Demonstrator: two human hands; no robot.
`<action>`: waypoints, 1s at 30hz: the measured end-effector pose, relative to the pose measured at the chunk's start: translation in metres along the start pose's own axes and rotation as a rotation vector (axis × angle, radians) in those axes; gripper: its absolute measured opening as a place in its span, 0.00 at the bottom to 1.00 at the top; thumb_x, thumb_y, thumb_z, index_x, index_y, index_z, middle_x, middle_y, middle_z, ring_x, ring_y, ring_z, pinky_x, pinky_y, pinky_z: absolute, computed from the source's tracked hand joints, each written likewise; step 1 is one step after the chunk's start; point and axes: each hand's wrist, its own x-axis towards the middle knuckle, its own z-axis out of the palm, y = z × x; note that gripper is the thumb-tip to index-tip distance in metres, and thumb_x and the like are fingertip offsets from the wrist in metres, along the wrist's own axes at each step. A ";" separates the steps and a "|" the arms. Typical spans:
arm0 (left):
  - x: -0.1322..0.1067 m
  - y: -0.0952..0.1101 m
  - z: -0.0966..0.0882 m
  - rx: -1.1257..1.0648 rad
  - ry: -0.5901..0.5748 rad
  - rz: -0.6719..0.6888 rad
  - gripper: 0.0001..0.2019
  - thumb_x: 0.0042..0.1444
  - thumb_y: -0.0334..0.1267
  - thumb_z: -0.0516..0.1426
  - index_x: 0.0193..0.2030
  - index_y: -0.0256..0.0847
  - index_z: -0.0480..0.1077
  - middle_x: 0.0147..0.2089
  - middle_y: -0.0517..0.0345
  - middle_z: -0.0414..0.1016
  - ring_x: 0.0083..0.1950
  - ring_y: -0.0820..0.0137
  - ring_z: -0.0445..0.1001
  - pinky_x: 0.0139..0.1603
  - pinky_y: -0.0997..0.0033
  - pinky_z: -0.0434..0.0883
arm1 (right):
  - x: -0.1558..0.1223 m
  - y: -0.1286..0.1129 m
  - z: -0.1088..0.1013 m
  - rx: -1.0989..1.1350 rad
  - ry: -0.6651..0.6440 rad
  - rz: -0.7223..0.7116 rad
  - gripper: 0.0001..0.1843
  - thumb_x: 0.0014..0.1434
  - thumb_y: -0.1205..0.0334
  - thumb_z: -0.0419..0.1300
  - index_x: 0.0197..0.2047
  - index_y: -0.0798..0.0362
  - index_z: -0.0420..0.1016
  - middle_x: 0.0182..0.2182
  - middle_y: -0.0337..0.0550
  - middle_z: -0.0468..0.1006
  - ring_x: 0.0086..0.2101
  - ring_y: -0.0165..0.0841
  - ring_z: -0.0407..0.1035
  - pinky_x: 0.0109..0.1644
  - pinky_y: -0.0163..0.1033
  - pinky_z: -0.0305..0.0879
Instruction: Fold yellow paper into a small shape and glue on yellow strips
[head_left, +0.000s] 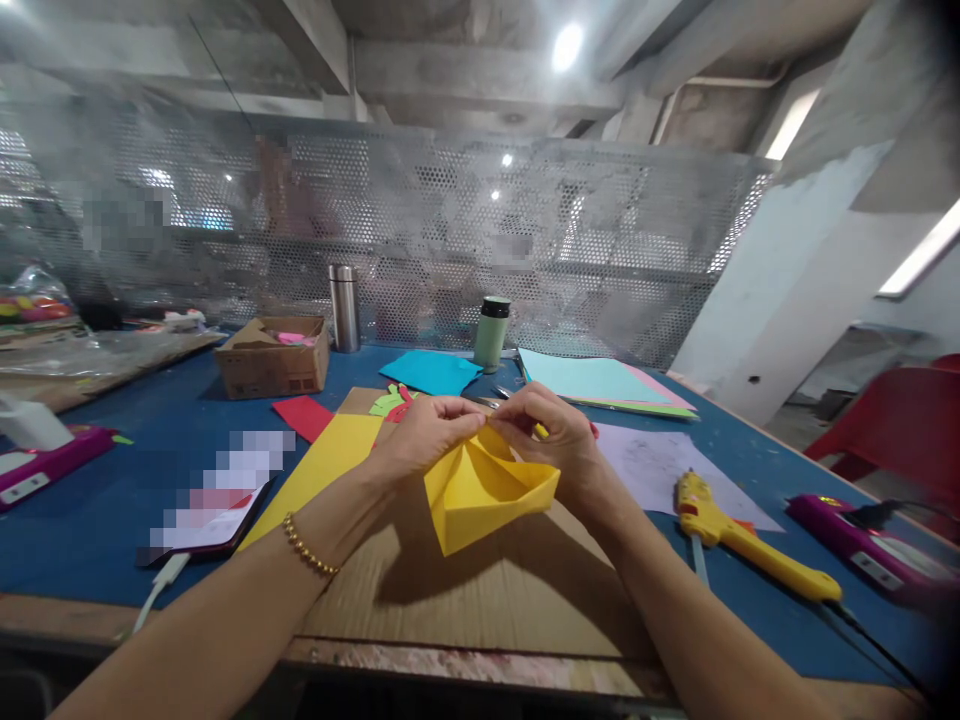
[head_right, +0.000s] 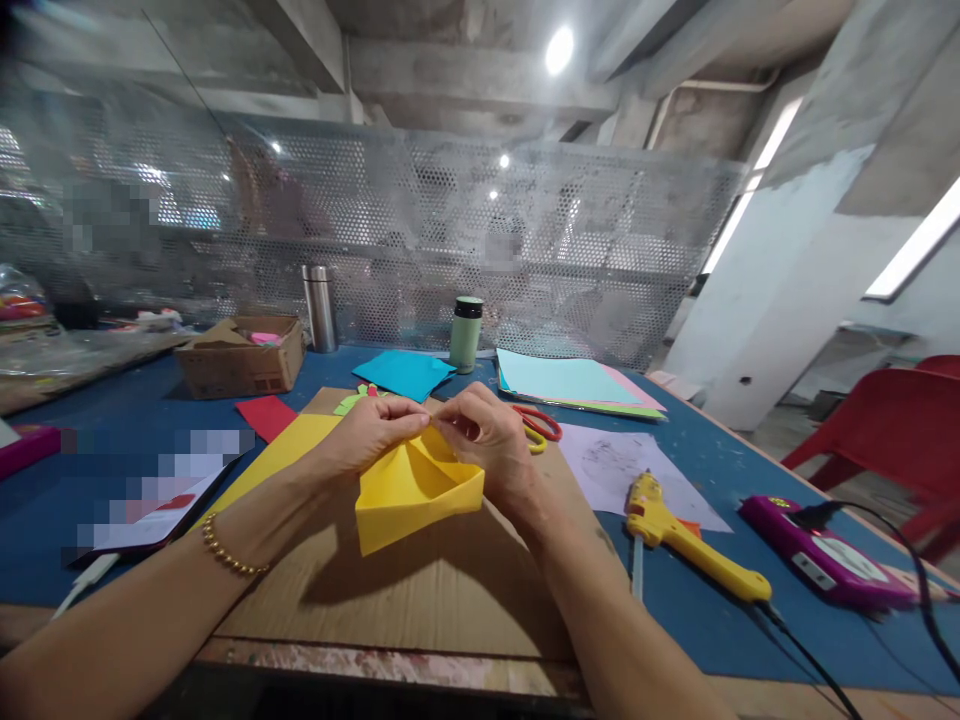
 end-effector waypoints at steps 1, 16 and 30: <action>0.000 0.001 0.000 0.004 0.004 0.002 0.10 0.49 0.44 0.66 0.34 0.39 0.80 0.36 0.58 0.80 0.37 0.69 0.74 0.40 0.70 0.68 | 0.001 0.000 -0.001 -0.017 -0.011 -0.035 0.08 0.61 0.63 0.63 0.29 0.52 0.77 0.27 0.40 0.72 0.27 0.29 0.66 0.29 0.34 0.61; -0.001 0.000 -0.002 0.072 0.001 0.030 0.09 0.53 0.44 0.64 0.34 0.40 0.80 0.35 0.57 0.80 0.36 0.70 0.73 0.38 0.71 0.67 | 0.000 -0.001 -0.008 -0.179 -0.181 -0.170 0.09 0.66 0.67 0.57 0.40 0.52 0.80 0.34 0.44 0.75 0.32 0.29 0.70 0.34 0.35 0.66; -0.001 -0.001 -0.003 0.029 -0.032 -0.019 0.10 0.49 0.42 0.67 0.34 0.38 0.79 0.32 0.58 0.78 0.31 0.73 0.72 0.34 0.74 0.67 | 0.002 -0.002 -0.006 -0.054 -0.185 0.000 0.06 0.62 0.68 0.59 0.35 0.53 0.78 0.30 0.41 0.75 0.31 0.31 0.69 0.34 0.35 0.64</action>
